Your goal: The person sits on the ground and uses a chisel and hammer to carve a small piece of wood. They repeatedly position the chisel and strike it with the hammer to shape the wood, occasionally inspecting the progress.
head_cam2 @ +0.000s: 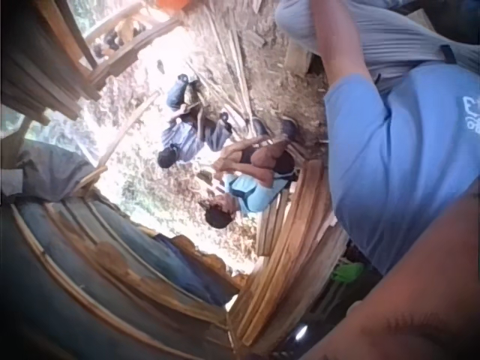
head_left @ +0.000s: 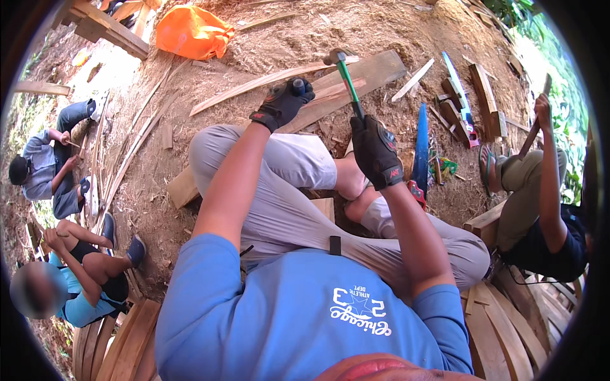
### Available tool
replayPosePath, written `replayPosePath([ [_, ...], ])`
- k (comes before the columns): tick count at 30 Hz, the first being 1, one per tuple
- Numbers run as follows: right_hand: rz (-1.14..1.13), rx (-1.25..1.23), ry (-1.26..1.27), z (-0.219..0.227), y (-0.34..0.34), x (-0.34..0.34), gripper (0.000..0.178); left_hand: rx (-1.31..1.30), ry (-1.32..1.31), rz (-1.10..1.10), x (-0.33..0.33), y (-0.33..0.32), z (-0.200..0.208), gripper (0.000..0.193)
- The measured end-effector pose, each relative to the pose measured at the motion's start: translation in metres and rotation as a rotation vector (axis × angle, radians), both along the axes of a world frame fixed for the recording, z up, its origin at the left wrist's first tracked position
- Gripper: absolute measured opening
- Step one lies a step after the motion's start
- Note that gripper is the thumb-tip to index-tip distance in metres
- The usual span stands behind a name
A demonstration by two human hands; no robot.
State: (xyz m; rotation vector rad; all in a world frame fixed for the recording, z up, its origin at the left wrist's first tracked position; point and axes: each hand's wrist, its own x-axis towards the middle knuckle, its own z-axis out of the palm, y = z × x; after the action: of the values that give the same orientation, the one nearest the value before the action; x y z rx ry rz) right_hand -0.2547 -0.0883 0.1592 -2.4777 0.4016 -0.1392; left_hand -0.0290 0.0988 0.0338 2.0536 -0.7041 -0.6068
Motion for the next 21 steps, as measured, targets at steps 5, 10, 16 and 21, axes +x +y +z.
replayPosePath([
  [5, -0.033, -0.054, 0.327, -0.029, -0.033, 0.032, 0.033, -0.194, 0.156, 0.132, -0.014, -0.038, 0.029, 0.018],
  [10, -0.094, -0.035, 0.540, -0.115, -0.062, 0.045, 0.034, -0.125, 0.082, 0.059, -0.015, -0.056, 0.019, 0.014],
  [16, -0.115, -0.082, 0.622, -0.094, -0.053, 0.042, 0.035, -0.129, 0.198, 0.145, -0.035, -0.033, 0.054, 0.016],
  [21, -0.158, -0.111, 0.610, -0.088, -0.044, 0.042, 0.035, -0.101, 0.044, 0.185, -0.022, -0.026, 0.058, 0.016],
])
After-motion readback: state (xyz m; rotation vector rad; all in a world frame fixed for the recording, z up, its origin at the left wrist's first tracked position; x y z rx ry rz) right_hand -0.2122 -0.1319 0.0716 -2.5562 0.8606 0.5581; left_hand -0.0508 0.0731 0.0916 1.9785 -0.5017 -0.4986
